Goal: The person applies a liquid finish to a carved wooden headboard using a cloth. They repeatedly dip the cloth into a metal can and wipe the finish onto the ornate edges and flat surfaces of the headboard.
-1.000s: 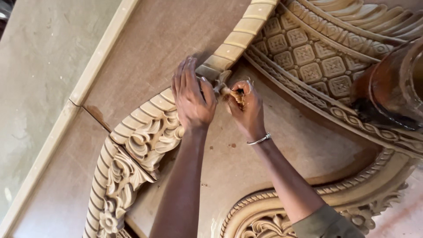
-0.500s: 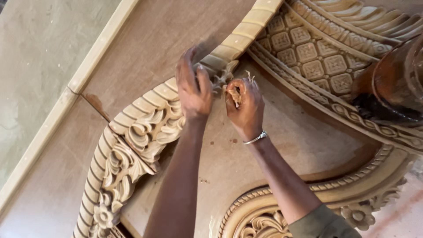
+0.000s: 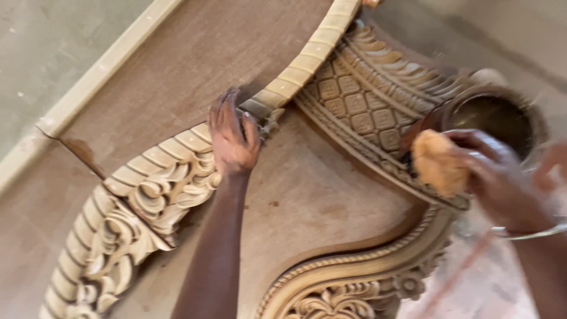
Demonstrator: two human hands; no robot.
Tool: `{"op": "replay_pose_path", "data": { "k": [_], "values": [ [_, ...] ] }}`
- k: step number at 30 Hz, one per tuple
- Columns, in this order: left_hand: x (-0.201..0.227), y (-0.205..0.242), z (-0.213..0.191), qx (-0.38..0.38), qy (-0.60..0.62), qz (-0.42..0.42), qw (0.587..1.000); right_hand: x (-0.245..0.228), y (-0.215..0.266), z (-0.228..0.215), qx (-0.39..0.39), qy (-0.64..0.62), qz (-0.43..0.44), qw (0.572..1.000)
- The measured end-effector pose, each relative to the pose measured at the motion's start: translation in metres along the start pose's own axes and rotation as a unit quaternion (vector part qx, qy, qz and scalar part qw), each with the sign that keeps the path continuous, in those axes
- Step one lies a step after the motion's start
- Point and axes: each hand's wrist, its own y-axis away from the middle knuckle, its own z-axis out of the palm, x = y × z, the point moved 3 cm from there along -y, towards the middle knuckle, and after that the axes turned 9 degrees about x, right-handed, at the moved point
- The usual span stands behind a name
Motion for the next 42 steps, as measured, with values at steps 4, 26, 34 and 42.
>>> {"op": "replay_pose_path", "data": {
  "k": [4, 26, 34, 42],
  "values": [
    [-0.002, 0.001, 0.002, 0.003, 0.003, 0.029, 1.000, 0.061, -0.001, -0.028, -0.147, 0.108, 0.385, 0.905],
    [-0.011, 0.004, 0.012, -0.037, -0.036, -0.028, 0.998, 0.096, 0.034, -0.060, -0.247, 0.029, 0.368, 0.896],
    [-0.022, 0.025, -0.052, -0.161, -0.119, 0.080, 0.977, -0.003, 0.099, 0.099, 0.073, -0.439, 0.430, 0.786],
    [-0.047, 0.042, -0.086, -0.176, -0.159, 0.037, 0.971, -0.155, -0.036, 0.269, 0.237, -0.410, 0.294, 0.830]
  ]
}}
